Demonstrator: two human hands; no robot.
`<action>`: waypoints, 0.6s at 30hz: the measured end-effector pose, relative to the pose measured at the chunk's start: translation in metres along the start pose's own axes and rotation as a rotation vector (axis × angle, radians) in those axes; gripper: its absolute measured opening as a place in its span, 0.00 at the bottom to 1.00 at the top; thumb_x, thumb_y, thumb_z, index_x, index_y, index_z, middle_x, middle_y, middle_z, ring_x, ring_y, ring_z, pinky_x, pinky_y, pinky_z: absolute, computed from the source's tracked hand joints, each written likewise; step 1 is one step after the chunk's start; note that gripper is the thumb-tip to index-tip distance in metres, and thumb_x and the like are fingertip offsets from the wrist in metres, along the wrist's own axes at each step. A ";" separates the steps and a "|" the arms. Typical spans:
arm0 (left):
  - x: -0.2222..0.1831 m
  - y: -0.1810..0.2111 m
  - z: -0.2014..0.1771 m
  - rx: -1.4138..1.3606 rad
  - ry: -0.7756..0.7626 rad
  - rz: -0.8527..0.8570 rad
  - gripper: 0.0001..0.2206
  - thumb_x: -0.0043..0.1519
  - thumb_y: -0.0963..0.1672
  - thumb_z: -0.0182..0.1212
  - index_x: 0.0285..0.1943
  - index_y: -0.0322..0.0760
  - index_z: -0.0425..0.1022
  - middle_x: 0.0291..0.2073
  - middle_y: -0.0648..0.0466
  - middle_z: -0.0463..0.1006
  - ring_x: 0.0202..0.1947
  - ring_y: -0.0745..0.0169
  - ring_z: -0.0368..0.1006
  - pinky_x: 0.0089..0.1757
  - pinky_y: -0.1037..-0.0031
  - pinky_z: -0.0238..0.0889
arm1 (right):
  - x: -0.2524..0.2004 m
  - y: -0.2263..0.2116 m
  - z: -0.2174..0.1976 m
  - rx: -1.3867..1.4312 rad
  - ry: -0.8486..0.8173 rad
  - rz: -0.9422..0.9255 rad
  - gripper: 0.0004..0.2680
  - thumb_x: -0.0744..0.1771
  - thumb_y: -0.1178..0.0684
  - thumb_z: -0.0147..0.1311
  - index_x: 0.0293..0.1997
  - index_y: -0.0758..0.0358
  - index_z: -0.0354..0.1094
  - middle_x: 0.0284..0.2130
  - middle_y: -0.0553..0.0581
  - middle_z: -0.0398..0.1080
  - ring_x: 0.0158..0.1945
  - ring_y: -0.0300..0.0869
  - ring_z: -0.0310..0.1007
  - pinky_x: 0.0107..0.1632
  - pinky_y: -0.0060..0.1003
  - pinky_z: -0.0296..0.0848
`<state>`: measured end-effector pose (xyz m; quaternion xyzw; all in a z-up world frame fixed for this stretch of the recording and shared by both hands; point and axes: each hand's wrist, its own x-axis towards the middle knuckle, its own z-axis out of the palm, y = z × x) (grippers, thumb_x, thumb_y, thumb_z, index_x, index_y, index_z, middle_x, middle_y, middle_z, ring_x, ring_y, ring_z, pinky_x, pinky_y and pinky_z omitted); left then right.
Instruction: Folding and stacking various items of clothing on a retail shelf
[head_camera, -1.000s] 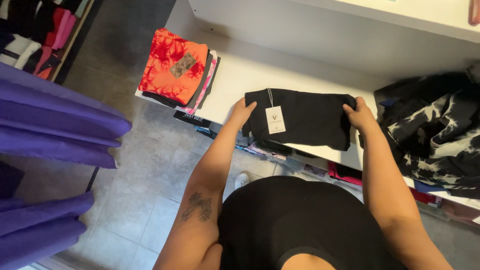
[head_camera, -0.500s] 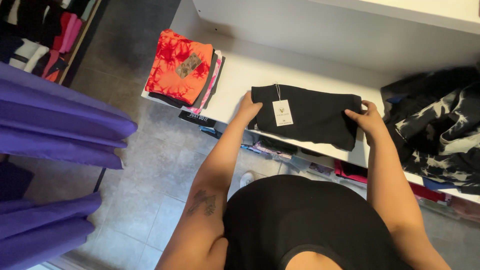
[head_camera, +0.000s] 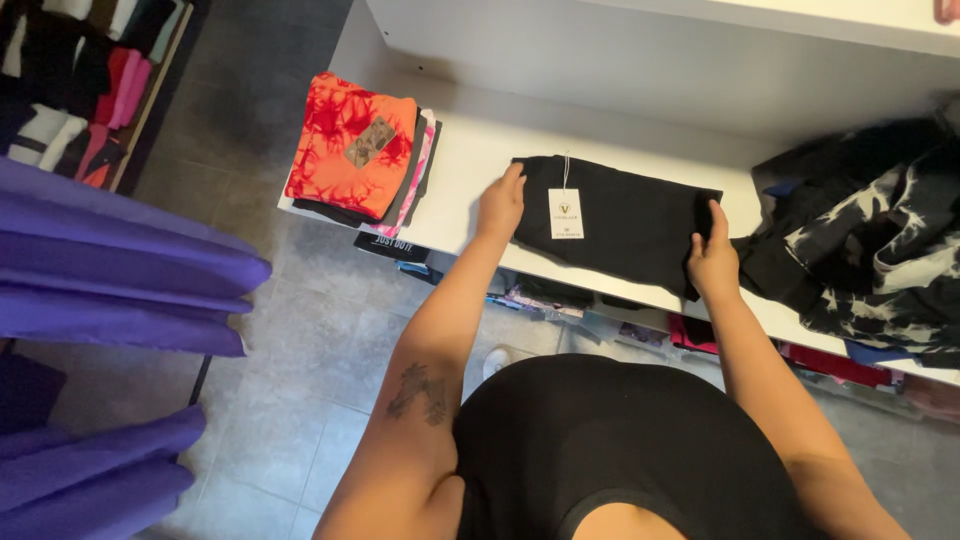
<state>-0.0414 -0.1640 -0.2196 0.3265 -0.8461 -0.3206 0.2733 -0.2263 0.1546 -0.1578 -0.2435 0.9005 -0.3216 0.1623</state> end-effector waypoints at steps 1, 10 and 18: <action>0.008 -0.002 0.003 -0.001 -0.002 0.004 0.13 0.73 0.45 0.50 0.63 0.37 0.71 0.46 0.36 0.82 0.51 0.38 0.79 0.52 0.51 0.72 | 0.004 0.007 0.002 0.001 0.004 0.002 0.22 0.74 0.58 0.42 0.79 0.49 0.40 0.61 0.88 0.62 0.62 0.76 0.63 0.63 0.68 0.65; -0.019 -0.047 -0.013 -0.488 -0.293 -0.544 0.31 0.59 0.56 0.70 0.64 0.32 0.74 0.59 0.36 0.75 0.65 0.38 0.67 0.63 0.52 0.59 | 0.036 0.127 0.051 0.556 0.184 0.163 0.24 0.74 0.45 0.59 0.75 0.55 0.46 0.52 0.67 0.68 0.54 0.53 0.72 0.54 0.53 0.72; -0.036 0.007 -0.013 -0.101 -0.127 -0.242 0.15 0.71 0.49 0.52 0.58 0.36 0.71 0.48 0.38 0.80 0.54 0.38 0.76 0.54 0.51 0.70 | -0.019 0.062 0.035 0.233 0.284 -0.003 0.17 0.72 0.59 0.54 0.70 0.60 0.58 0.55 0.74 0.71 0.59 0.65 0.70 0.57 0.59 0.71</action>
